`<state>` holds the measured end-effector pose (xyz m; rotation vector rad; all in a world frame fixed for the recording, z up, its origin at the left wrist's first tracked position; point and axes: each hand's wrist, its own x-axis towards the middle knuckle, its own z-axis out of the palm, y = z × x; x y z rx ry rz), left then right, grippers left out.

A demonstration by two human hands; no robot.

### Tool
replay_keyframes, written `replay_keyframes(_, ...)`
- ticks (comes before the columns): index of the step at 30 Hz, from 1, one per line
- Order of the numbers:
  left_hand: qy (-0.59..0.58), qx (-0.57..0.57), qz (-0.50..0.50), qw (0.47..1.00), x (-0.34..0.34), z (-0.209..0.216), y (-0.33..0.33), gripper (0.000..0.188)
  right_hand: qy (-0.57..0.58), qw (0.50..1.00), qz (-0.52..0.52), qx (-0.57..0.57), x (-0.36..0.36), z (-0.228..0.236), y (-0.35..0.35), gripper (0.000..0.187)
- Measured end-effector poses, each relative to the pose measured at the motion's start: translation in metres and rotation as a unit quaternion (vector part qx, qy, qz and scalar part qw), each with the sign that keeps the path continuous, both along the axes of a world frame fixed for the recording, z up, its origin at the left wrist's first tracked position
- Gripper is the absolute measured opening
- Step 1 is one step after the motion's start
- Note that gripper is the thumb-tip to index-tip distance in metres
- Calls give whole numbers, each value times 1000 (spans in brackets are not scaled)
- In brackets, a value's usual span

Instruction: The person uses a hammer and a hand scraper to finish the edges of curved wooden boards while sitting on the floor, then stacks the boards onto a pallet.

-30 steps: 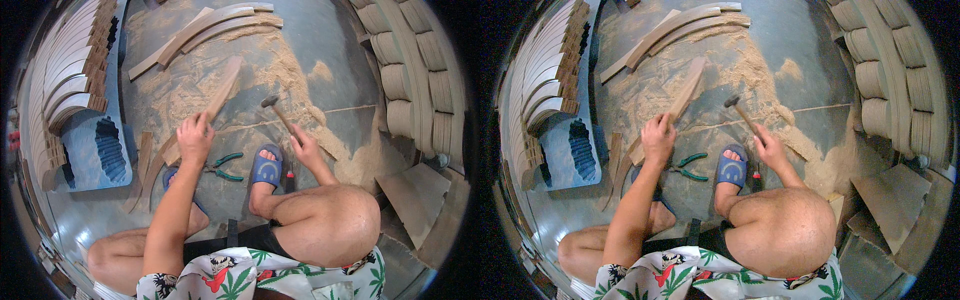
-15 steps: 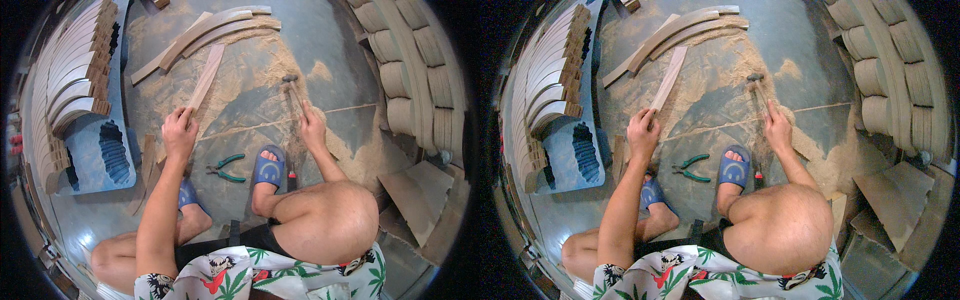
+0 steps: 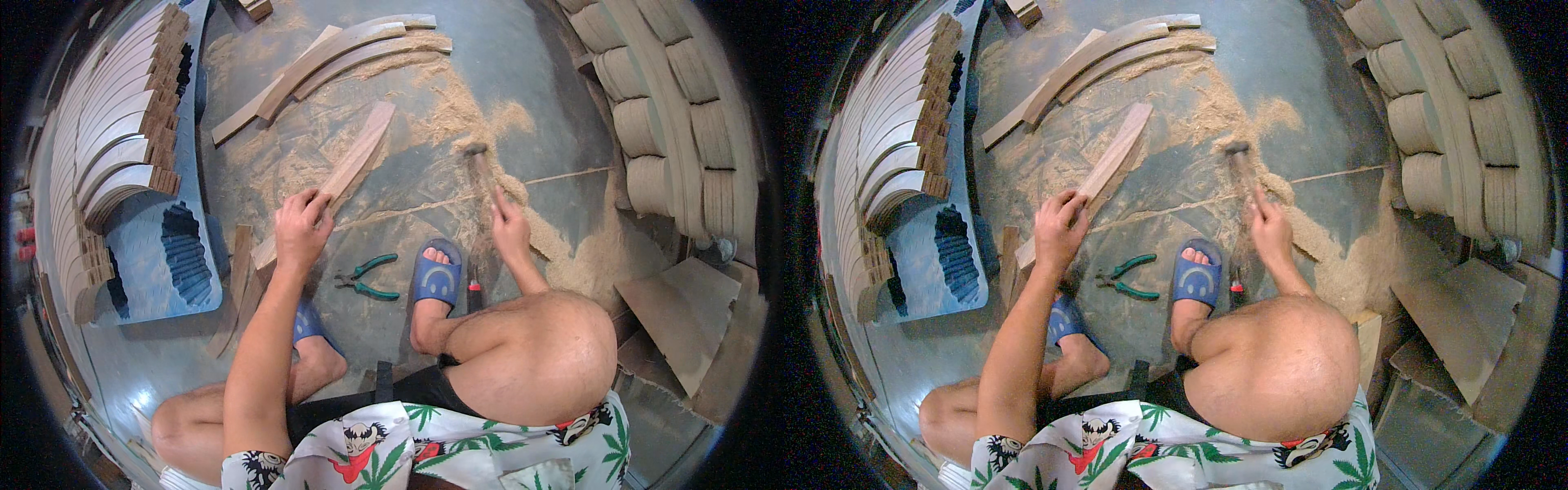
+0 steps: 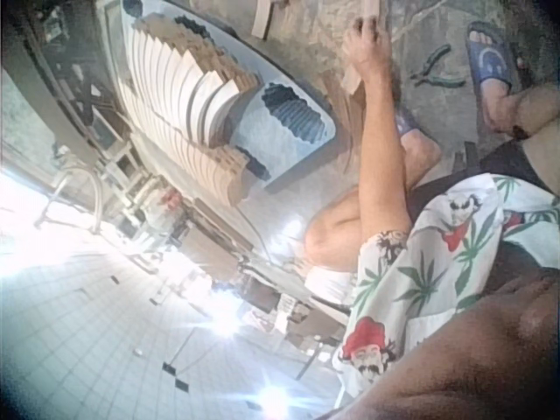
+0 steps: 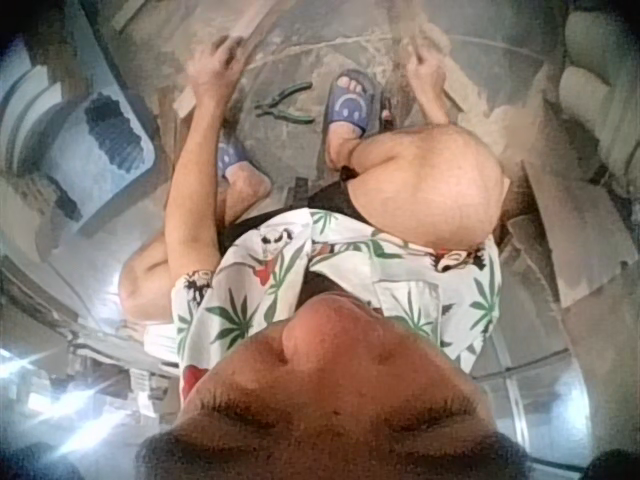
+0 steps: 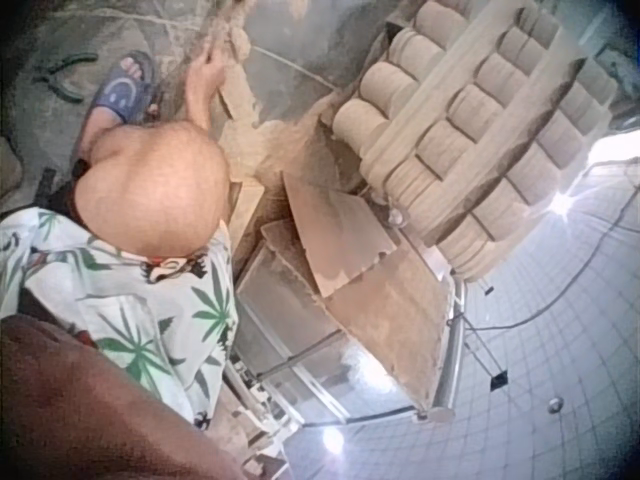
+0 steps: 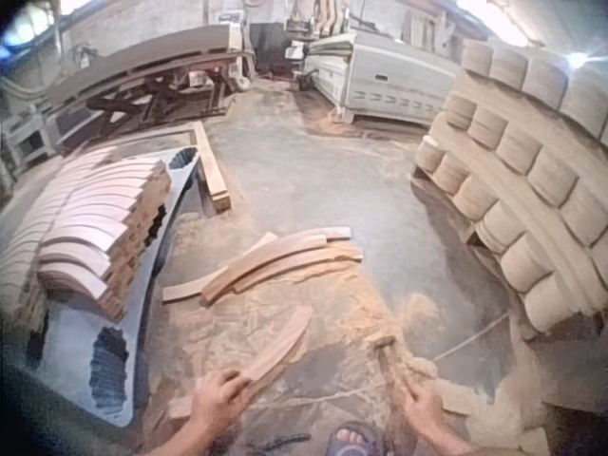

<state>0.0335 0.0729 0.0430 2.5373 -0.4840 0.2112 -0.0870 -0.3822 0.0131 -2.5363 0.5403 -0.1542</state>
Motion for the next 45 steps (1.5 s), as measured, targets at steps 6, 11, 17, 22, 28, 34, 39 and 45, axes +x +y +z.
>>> replay_keyframes(6,11,-12,-19,1000,-5,-3,-6,35,-27,988,148,24,-1,27,27,54)
replay_keyframes(11,36,-37,-44,998,-6,2,-21,33,38,971,235,-22,-36,29,42,53)
replay_keyframes(17,55,-39,-65,996,-10,-15,-22,31,-68,987,-52,136,-40,-21,-8,49)
replay_keyframes(22,59,-28,-101,993,-36,-23,-47,38,-89,946,-98,295,-36,-8,-18,50)
replay_keyframes(28,66,-12,-124,990,-62,-37,-62,44,78,846,-111,515,-26,23,3,60)
replay_keyframes(34,49,62,-67,995,-67,-44,-64,49,146,853,-66,497,0,17,2,65)
replay_keyframes(39,50,121,-92,987,-64,-47,-70,53,167,877,-15,451,31,12,-19,63)
replay_keyframes(45,36,150,-99,983,-66,-53,-68,57,171,888,-20,427,34,5,-5,55)
